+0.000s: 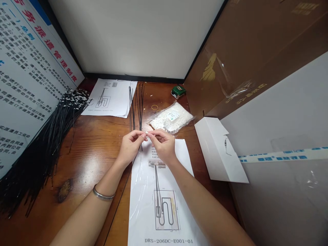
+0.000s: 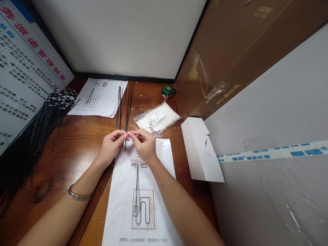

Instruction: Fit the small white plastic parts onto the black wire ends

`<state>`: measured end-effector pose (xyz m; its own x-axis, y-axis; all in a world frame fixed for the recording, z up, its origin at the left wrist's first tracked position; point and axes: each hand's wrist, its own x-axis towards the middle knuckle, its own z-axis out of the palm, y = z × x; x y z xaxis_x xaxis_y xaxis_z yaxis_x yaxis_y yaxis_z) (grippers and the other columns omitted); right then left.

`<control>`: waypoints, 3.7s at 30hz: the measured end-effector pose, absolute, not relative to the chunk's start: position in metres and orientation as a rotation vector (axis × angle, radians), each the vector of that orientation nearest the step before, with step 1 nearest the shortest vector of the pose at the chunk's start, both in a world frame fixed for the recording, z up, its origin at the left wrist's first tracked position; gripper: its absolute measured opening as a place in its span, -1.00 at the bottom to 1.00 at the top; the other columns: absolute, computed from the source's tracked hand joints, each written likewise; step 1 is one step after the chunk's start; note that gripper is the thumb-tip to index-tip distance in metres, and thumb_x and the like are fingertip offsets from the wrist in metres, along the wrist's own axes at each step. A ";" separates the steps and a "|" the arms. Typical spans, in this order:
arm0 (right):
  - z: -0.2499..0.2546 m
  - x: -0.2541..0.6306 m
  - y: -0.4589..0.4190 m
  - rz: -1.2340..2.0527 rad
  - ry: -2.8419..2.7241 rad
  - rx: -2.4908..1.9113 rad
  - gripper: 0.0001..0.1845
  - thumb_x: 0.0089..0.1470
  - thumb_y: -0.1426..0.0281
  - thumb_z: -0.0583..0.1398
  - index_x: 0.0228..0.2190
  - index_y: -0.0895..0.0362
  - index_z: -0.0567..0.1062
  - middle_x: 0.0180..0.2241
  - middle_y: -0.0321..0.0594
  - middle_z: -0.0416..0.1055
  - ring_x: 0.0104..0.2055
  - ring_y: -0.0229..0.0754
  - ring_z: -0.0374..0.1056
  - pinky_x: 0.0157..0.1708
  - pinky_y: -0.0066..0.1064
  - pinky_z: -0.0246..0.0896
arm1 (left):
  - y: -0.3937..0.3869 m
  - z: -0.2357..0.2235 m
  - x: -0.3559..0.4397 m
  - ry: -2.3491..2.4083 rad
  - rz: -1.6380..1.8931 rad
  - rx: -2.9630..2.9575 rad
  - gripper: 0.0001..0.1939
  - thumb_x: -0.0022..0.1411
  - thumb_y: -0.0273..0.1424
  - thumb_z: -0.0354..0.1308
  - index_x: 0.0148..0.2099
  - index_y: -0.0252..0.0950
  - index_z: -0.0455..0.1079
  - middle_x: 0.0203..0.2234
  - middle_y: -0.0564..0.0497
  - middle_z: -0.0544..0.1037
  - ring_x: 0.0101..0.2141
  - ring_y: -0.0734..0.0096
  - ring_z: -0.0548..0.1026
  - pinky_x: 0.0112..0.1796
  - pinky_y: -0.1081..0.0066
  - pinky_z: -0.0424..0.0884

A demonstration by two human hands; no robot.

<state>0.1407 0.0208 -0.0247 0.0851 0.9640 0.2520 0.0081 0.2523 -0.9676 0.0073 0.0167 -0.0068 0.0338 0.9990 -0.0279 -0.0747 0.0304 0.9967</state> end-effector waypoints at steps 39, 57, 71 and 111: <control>-0.026 0.146 0.022 1.006 -1.321 -1.023 -0.90 0.02 0.34 0.25 -0.44 0.12 0.50 -0.38 -0.22 0.42 -0.51 -0.29 0.37 -0.59 -0.44 0.30 | 0.017 -0.012 0.008 1.151 1.224 1.152 -0.81 0.02 -0.29 0.29 -0.37 -0.33 0.49 -0.47 -0.02 0.58 -0.40 0.36 0.51 -0.32 0.40 0.40; -0.017 0.146 0.022 1.203 -1.143 -1.076 -0.86 -0.11 0.34 0.30 -0.50 0.15 0.48 -0.62 -0.32 0.39 -0.70 -0.36 0.22 -0.75 -0.50 0.05 | 0.016 -0.012 0.009 1.189 1.214 1.201 -0.84 0.07 -0.32 0.25 -0.38 -0.33 0.46 -0.46 0.00 0.54 -0.41 0.41 0.47 -0.34 0.44 0.34; -0.021 0.147 0.024 1.245 -1.125 -1.097 -0.83 -0.16 0.32 0.31 -0.53 0.16 0.49 -0.62 -0.29 0.40 -0.67 -0.36 0.20 -0.76 -0.53 0.06 | 0.015 -0.010 0.009 1.185 1.178 1.139 -0.80 0.02 -0.26 0.29 -0.42 -0.30 0.46 -0.52 0.00 0.54 -0.45 0.37 0.47 -0.39 0.40 0.37; -0.023 0.148 0.025 1.320 -1.128 -1.072 -0.84 -0.18 0.33 0.32 -0.55 0.16 0.49 -0.58 -0.28 0.42 -0.66 -0.37 0.18 -0.75 -0.52 0.04 | 0.015 -0.018 0.007 1.181 1.175 1.209 -0.87 0.08 -0.36 0.25 -0.40 -0.34 0.47 -0.49 0.00 0.56 -0.42 0.38 0.49 -0.34 0.44 0.35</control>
